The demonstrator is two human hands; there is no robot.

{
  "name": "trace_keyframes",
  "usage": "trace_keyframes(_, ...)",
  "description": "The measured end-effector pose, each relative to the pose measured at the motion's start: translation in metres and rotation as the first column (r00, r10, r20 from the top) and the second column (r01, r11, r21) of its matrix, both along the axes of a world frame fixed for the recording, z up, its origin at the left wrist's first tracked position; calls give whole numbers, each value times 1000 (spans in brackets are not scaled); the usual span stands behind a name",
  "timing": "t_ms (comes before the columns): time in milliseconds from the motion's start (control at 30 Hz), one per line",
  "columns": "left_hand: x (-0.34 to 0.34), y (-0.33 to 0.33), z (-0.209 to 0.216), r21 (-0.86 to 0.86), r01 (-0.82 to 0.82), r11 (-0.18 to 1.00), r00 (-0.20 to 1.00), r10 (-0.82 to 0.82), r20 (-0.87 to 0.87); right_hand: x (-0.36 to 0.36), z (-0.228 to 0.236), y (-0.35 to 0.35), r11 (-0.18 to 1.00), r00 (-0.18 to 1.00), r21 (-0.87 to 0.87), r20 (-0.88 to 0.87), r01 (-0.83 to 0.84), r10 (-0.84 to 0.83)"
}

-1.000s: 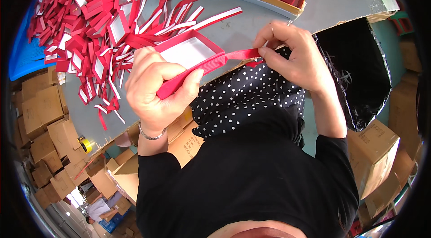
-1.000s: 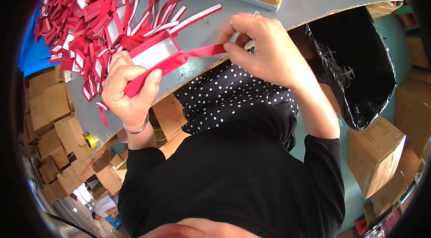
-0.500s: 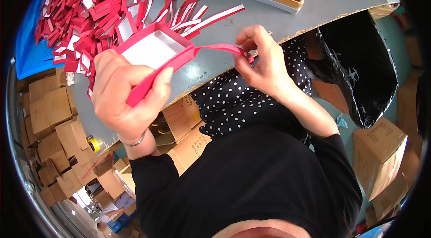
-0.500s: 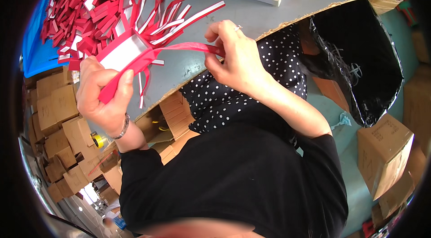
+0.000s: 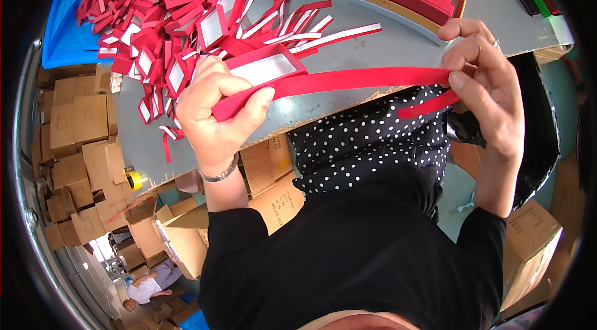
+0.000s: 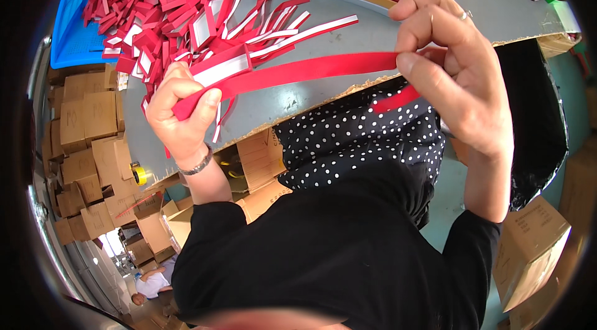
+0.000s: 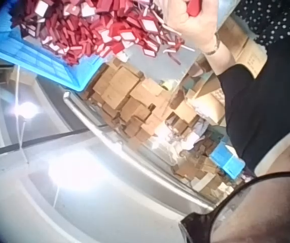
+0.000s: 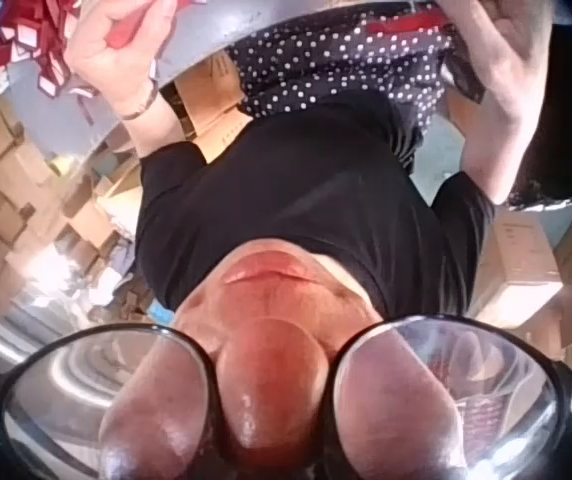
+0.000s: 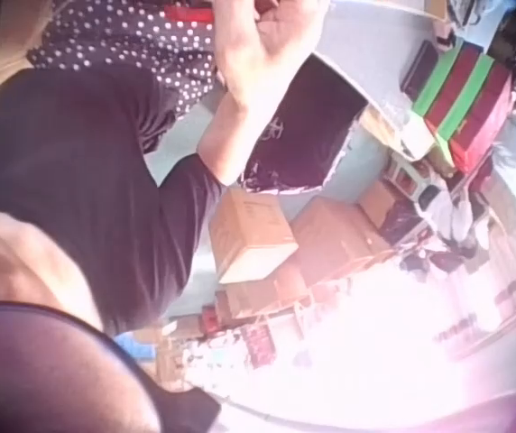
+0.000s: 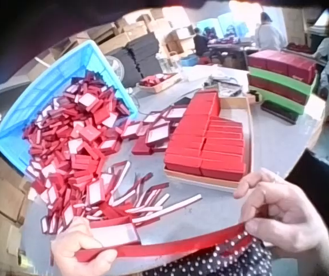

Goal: Assembling red gift boxes by manually attaching ribbons to the boxes.

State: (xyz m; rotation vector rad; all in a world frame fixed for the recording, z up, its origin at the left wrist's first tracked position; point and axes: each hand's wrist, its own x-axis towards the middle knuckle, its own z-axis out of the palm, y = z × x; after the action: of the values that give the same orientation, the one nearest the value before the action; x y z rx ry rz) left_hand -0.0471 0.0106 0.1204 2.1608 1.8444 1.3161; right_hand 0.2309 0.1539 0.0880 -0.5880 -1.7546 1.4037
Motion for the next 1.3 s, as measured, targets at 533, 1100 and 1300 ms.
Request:
trace_keyframes(533, -7, 6, -2, 47, -16, 999, 1000, 16, 9, -3, -28, 23, 963, 952, 265, 304, -43, -41)
trace_keyframes(1100, 13, 18, -84, 52, 228, 972, 486, -160, 859, -15, -71, 6, 905, 970, -412, 151, -111, 188)
trace_keyframes(1300, 22, 25, -108, 192, 279, 941, 72, -220, 973, -28, -80, -2, 823, 959, -522, 31, -224, 281)
